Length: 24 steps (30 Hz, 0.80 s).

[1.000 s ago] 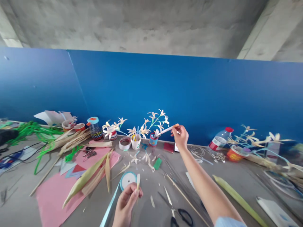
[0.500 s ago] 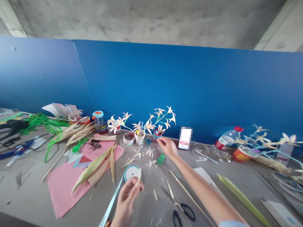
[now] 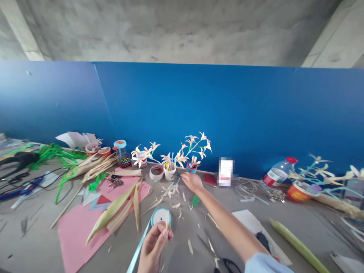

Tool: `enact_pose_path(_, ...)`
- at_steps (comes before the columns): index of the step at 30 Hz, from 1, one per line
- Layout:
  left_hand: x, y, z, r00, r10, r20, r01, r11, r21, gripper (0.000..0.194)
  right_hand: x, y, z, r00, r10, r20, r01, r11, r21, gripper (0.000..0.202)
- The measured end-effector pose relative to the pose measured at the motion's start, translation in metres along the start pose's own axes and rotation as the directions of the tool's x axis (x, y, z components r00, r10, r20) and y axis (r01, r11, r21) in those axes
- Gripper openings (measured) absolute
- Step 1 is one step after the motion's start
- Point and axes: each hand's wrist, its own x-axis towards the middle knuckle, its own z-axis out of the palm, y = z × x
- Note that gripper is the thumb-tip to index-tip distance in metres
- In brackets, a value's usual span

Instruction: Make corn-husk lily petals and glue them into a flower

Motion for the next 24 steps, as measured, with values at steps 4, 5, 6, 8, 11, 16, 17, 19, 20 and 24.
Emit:
enact_pose_path(4,0.001,0.0,0.002,1.0,-0.014,0.019,0.013,1.0,0.024,0.037,-0.031,0.013,-0.005,0.945,0.139,-0.297,-0.037,0.946,0.323,0.023)
enact_pose_path(5,0.001,0.0,0.003,0.999,-0.022,0.025,0.021,0.999,0.038,0.037,-0.037,0.019,-0.009,0.915,0.193,-0.355,-0.041,0.918,0.394,0.023)
enact_pose_path(6,0.001,0.001,0.004,0.999,-0.033,0.033,0.031,0.998,0.057,0.038,-0.041,0.026,-0.014,0.879,0.249,-0.406,-0.04,0.889,0.457,0.024)
enact_pose_path(8,0.001,0.002,0.006,0.997,-0.06,0.052,0.055,0.993,0.1,0.038,-0.042,0.042,-0.026,0.806,0.344,-0.483,-0.022,0.831,0.556,0.025)
enact_pose_path(11,0.0,0.004,0.009,0.994,-0.076,0.08,0.065,0.989,0.133,0.039,-0.027,0.064,-0.044,0.743,0.406,-0.531,0.02,0.781,0.625,0.028)
enact_pose_path(16,-0.002,0.004,0.011,0.997,-0.042,0.07,0.035,0.994,0.102,0.04,0.008,0.076,-0.053,0.767,0.343,-0.542,0.066,0.798,0.599,0.03)
enact_pose_path(17,-0.002,0.004,0.012,0.998,-0.036,0.051,0.031,0.995,0.091,0.04,0.012,0.076,-0.052,0.778,0.323,-0.54,0.071,0.808,0.585,0.03)
enact_pose_path(19,-0.002,0.004,0.012,1.0,-0.018,0.013,0.017,0.998,0.068,0.041,0.017,0.077,-0.051,0.795,0.289,-0.533,0.072,0.828,0.557,0.03)
enact_pose_path(20,-0.002,0.004,0.012,1.0,-0.007,0.002,0.007,0.998,0.061,0.041,0.018,0.078,-0.051,0.801,0.278,-0.53,0.069,0.837,0.543,0.029)
enact_pose_path(24,-0.002,0.004,0.013,1.0,0.01,0.003,-0.01,0.998,0.055,0.041,0.016,0.083,-0.051,0.809,0.262,-0.526,0.039,0.869,0.493,0.03)
